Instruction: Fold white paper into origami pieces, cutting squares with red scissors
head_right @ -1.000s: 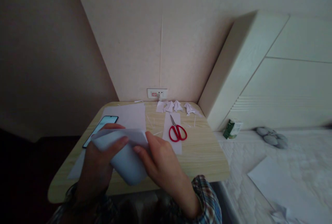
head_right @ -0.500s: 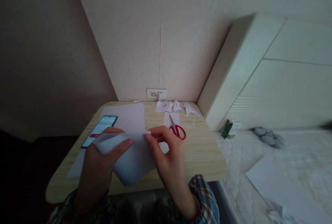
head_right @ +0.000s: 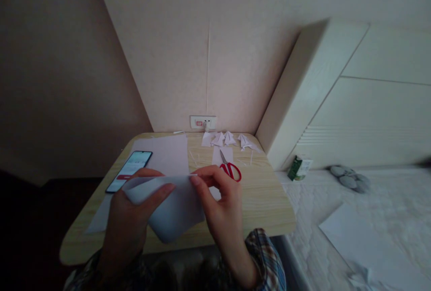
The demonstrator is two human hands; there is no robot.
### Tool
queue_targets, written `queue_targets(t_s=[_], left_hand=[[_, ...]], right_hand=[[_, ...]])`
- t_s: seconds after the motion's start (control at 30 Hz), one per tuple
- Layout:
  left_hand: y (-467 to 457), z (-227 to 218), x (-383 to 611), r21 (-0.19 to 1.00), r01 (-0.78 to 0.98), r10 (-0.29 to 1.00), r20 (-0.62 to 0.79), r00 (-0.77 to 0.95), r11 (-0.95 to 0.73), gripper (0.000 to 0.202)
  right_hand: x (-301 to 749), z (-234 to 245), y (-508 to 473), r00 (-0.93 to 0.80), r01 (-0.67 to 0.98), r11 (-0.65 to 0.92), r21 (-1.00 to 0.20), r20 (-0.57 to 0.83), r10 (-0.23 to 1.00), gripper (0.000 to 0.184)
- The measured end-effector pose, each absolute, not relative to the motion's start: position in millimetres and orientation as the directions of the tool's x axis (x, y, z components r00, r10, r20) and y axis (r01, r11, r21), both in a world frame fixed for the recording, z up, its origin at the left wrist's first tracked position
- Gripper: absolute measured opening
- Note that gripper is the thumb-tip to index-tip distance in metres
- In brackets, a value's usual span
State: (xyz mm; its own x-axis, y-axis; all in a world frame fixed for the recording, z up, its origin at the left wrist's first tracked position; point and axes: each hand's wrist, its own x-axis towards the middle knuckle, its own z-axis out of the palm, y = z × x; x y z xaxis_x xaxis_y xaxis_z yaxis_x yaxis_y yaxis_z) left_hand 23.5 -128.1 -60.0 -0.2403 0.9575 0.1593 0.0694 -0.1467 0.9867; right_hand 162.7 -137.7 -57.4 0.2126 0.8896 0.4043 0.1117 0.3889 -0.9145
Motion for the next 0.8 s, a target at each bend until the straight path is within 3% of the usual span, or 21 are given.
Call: queue_targets(t_s=[0.53,0.8], left_hand=[[-136.6,-52.4,26.0,0.972,0.135,0.925,0.225,-0.305,-0.192,0.012],[-143.0,-48.9,25.7,0.96,0.144,0.9,0.277,-0.337,-0.241,0.011]], right_hand=[[162.3,-55.0,-139.6,0.201,0.071,0.394,-0.916,0.4,0.894,0.007],[159.3,-49.8,-148.6,0.193,0.134,0.48,-0.867,0.498,0.845,0.013]])
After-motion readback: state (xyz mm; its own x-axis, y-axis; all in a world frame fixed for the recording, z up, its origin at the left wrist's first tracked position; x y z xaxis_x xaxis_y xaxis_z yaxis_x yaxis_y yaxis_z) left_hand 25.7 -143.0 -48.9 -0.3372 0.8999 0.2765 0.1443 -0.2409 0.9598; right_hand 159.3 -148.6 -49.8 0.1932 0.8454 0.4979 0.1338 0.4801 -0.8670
